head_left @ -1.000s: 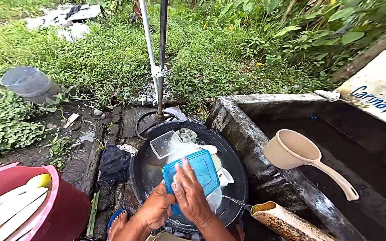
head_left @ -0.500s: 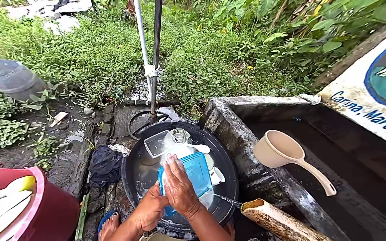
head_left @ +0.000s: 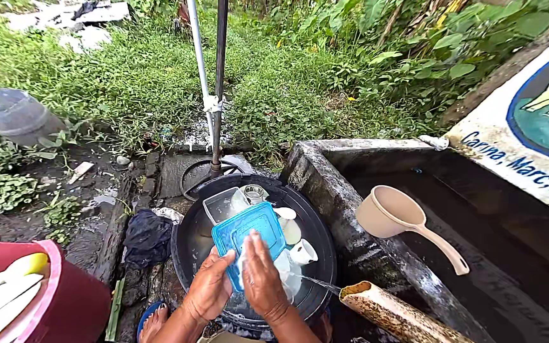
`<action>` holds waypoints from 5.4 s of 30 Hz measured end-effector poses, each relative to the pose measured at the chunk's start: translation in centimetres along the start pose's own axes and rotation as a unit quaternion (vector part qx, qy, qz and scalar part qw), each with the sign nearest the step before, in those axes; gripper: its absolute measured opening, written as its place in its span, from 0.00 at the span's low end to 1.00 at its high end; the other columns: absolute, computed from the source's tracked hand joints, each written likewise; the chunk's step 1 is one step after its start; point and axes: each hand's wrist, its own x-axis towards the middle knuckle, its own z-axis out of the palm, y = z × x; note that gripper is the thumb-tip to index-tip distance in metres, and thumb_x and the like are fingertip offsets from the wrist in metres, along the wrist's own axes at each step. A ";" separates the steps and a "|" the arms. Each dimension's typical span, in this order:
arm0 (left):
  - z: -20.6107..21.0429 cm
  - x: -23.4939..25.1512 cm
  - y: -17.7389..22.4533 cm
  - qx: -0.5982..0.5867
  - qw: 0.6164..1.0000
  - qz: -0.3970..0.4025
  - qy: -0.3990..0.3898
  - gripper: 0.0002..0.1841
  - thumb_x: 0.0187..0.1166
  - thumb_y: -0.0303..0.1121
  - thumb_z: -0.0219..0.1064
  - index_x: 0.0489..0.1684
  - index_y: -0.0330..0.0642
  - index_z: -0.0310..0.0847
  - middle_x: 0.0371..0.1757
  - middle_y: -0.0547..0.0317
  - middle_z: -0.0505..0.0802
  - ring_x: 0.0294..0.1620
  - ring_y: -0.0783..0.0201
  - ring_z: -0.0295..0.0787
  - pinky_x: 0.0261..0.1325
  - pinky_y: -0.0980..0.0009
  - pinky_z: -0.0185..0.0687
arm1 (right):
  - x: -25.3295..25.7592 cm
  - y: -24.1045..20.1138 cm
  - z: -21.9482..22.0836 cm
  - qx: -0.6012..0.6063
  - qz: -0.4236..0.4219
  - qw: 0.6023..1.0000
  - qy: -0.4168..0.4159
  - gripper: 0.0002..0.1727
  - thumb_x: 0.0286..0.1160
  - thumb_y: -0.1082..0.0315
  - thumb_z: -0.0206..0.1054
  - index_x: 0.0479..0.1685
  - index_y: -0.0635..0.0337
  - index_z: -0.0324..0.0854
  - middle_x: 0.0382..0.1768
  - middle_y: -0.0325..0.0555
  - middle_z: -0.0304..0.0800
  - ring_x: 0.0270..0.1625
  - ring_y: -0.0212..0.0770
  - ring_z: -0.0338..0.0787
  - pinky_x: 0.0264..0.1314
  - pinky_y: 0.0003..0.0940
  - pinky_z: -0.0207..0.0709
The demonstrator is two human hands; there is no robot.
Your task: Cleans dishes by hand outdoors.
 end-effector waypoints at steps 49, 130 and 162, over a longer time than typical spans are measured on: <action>0.3 -0.8 -0.6 0.157 0.984 -0.061 -0.055 0.17 0.65 0.10 0.56 0.44 0.41 0.80 0.36 0.61 0.97 0.38 0.67 0.96 0.48 0.66 0.93 | 4.3 1.8 -0.7 0.031 -0.028 0.998 -0.039 0.26 0.80 0.67 0.49 0.70 0.60 0.85 0.76 0.54 0.82 0.85 0.64 0.71 0.82 0.82 0.46; 1.8 0.2 -0.6 -0.004 0.998 -0.062 0.028 0.28 0.95 0.48 0.30 0.74 0.37 0.67 0.55 0.45 0.92 0.56 0.53 0.93 0.59 0.55 0.90 | 3.1 3.9 -2.8 -0.043 0.079 0.996 0.015 0.17 0.66 0.84 0.67 0.51 0.63 0.94 0.52 0.62 0.93 0.56 0.60 0.93 0.59 0.53 0.87; 2.5 1.1 -0.3 0.015 0.995 -0.002 0.094 0.31 0.94 0.53 0.30 0.55 0.40 0.77 0.38 0.54 0.92 0.42 0.63 0.92 0.48 0.65 0.91 | 2.2 -2.2 0.0 0.062 -0.063 0.995 0.054 0.09 0.66 0.79 0.67 0.38 0.64 0.93 0.43 0.52 0.98 0.50 0.48 0.97 0.58 0.34 0.88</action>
